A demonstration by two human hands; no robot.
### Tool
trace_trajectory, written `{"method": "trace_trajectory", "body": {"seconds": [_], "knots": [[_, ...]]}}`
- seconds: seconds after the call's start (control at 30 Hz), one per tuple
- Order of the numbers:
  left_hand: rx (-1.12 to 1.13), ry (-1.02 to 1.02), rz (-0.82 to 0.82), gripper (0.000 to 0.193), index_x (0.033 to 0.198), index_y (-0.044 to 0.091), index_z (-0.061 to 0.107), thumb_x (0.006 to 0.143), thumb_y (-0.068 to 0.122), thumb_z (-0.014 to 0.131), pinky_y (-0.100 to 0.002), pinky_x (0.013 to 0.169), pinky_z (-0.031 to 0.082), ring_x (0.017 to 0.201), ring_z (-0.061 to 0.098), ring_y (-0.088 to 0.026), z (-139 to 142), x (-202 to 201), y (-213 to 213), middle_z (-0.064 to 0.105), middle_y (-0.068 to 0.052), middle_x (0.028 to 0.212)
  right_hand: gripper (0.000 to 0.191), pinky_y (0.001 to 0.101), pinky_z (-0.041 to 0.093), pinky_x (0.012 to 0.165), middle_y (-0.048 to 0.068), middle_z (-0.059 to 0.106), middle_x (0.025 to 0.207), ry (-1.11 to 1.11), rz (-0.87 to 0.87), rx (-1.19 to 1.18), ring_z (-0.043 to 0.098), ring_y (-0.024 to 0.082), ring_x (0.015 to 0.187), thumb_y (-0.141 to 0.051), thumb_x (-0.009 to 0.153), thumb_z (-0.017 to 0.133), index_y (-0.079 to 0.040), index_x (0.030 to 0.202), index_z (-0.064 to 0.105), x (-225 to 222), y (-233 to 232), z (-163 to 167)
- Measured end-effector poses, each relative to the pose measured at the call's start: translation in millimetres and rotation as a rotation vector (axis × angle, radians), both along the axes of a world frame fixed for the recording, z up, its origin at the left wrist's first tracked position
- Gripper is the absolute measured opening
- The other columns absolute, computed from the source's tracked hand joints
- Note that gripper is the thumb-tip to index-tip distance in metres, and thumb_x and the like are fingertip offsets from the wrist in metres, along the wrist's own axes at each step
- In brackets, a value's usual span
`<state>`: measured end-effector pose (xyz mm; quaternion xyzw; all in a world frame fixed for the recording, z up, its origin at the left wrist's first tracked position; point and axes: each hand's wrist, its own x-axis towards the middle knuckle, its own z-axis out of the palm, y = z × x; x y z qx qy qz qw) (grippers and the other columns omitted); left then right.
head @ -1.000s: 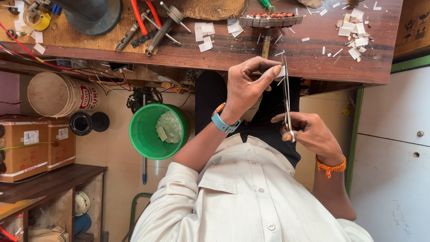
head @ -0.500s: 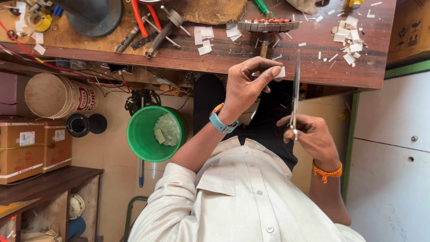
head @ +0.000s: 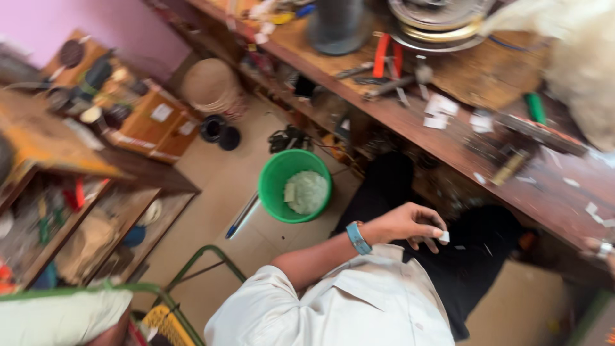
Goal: The person cuts small white rectangular pieces with scissors and inserts them into slots on a circular stator component. They use a green-handled screwdriver to press the pieces into place. The process is repeated multiple times as they continue to assemble the component.
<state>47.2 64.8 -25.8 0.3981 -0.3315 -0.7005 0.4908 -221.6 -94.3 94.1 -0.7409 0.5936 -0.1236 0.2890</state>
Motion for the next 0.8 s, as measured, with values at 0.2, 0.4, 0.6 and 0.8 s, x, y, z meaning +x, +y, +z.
{"method": "trace_trajectory", "body": {"seconds": [0.2,0.4,0.6,0.8], "knots": [[-0.022,-0.084,0.252,0.023,0.118,0.005,0.072,0.102,0.022,0.071,-0.022,0.061,0.056,0.085,0.073,-0.013,5,-1,20,0.073,-0.004,0.099,0.036,0.0338,0.055,0.087,0.019,0.075,0.109,-0.021,0.083,-0.044,0.071,0.021,0.096,0.010,0.094,0.059,0.006,0.129,0.068,48,8,-29],[-0.053,0.006,0.230,0.024,0.118,0.005,0.068,0.101,0.021,0.070,-0.023,0.064,0.055,0.087,0.074,-0.013,13,-11,7,0.073,-0.004,0.104,0.030,0.0336,0.056,0.091,0.020,0.074,0.107,-0.137,0.139,-0.070,0.071,0.021,0.097,0.012,0.095,0.061,0.009,0.124,0.068,40,2,-35],[-0.077,0.034,0.144,0.023,0.115,0.004,0.068,0.101,0.021,0.071,-0.023,0.067,0.055,0.089,0.074,-0.013,2,-24,-22,0.072,-0.003,0.106,0.025,0.0333,0.057,0.095,0.020,0.073,0.106,-0.509,0.230,-0.017,0.071,0.022,0.098,0.014,0.095,0.063,0.012,0.120,0.067,21,-26,-50],[-0.102,0.137,0.200,0.021,0.108,0.002,0.072,0.099,0.021,0.076,-0.020,0.066,0.051,0.083,0.066,-0.007,-10,-36,-45,0.070,-0.003,0.101,0.020,0.0331,0.059,0.098,0.020,0.071,0.105,-0.848,0.241,0.111,0.072,0.022,0.098,0.016,0.095,0.065,0.014,0.115,0.067,44,29,-116]]}}
